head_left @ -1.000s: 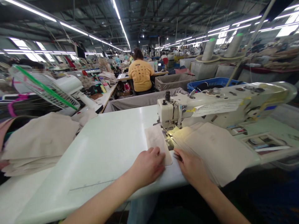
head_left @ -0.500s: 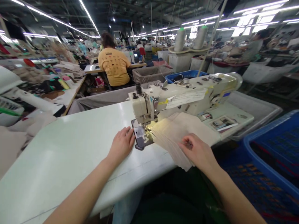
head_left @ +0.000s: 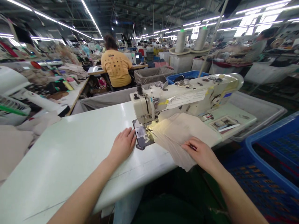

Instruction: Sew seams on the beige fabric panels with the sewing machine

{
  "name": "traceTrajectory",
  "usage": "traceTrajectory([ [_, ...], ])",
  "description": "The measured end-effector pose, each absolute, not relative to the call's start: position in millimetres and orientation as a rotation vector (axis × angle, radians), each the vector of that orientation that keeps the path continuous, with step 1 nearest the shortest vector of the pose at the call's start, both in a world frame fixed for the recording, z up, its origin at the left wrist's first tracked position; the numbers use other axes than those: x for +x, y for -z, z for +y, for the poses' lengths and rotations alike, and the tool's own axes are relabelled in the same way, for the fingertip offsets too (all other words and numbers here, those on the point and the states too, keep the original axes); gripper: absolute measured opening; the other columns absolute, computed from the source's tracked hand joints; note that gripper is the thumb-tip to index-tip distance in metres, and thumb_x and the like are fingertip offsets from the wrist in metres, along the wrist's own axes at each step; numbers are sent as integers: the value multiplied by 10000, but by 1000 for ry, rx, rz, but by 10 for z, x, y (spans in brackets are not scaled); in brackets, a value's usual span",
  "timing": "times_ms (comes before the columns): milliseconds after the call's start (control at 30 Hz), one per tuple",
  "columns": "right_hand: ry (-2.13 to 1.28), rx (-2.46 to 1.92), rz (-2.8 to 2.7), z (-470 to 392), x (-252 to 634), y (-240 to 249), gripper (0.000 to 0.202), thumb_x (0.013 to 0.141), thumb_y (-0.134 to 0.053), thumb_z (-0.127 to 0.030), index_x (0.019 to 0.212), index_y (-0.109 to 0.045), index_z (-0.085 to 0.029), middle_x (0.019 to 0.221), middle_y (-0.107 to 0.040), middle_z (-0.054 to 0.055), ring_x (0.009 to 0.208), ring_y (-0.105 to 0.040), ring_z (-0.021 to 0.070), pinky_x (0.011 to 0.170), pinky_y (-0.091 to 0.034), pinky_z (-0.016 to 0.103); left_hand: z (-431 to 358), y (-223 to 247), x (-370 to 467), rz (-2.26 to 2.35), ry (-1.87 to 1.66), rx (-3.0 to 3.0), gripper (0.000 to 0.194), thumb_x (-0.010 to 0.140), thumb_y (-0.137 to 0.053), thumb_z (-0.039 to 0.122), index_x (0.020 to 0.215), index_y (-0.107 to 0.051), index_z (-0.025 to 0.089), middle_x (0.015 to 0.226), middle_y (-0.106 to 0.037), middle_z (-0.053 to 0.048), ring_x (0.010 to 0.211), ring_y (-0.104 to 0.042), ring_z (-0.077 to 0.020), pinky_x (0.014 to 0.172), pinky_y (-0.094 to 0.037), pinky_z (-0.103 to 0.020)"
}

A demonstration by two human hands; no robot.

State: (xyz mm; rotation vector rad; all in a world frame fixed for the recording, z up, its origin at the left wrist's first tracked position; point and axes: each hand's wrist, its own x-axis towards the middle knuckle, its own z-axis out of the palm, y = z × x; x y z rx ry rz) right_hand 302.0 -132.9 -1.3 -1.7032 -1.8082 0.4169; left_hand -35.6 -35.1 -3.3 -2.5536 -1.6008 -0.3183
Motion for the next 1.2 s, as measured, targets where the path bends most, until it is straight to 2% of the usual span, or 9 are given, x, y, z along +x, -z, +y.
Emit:
traceTrajectory([
  [133,-99,-1694,-1791,-1380,2916,-133,280,998,-497,-372,808,-628,-212,872,-664,41,733,-638,183,639,-453,288,-654,-145,-170,-1421,524,-2651,315,1000,-425,244,1246,-607,169,1232,-674,-147,1118,-659,-304,947,-584,-483],
  [267,-164,-1399,-2109,-1462,2547,-297,217,1008,-489,-262,888,-663,-212,887,-665,32,766,-646,176,656,-452,284,-991,-244,76,-981,870,-2919,634,1001,-395,126,1580,-162,238,1557,-415,-153,1427,-433,-277,1130,-473,-465],
  [367,-377,-1206,-2179,-1509,2217,-314,191,985,-526,-233,850,-660,-218,871,-667,23,746,-640,161,665,-462,272,-1110,-215,125,-927,807,-3165,753,974,-399,86,1602,-16,246,1457,-522,-157,1315,-547,-239,1043,-538,-411],
  [467,-496,-1141,-2142,-1523,2027,-266,250,1003,-527,-290,798,-651,-217,831,-662,22,712,-630,156,647,-464,268,-1133,-170,-34,-1077,628,-3272,649,931,-469,106,1546,-297,217,1221,-657,-125,1095,-650,-232,920,-585,-386],
  [567,-551,-1156,-2116,-1490,2026,-220,339,1022,-498,-379,756,-632,-217,786,-637,16,660,-607,148,616,-459,268,-1168,-196,-330,-1155,447,-3230,424,861,-572,145,1277,-619,215,1239,-657,-117,1181,-610,-285,1022,-522,-475],
  [733,-669,-1206,-2057,-1381,2138,-175,299,1035,-446,-375,902,-675,-238,957,-725,43,826,-688,185,742,-525,294,-1300,-272,-704,-1106,265,-3124,613,780,-584,131,1385,-547,222,1452,-571,-106,1455,-366,-382,1207,-103,-711],
  [933,-991,-1133,-1982,-1271,2187,-133,363,892,-649,-566,1029,-750,-246,1228,-719,96,1087,-686,278,917,-542,372,-1335,-247,-763,-1512,600,-3232,439,837,-454,97,1225,-636,191,1272,-686,-94,1168,-640,-236,1008,-505,-377],
  [1067,-1367,-1076,-1650,-1225,2199,-46,745,661,-812,-667,1246,-662,-230,1221,-720,126,1147,-664,316,954,-538,409,-1259,-291,-800,-2234,1049,-2848,361,986,-399,404,901,-678,192,849,-722,-28,813,-659,-209,788,-538,-322],
  [1200,-1209,-1341,-1364,-1183,2074,62,629,643,-854,-520,1130,-582,-229,1025,-743,90,944,-718,270,874,-556,417,-1205,-300,-827,-2517,1260,-2741,424,925,-471,534,908,-702,179,900,-741,-42,890,-658,-249,833,-532,-348],
])
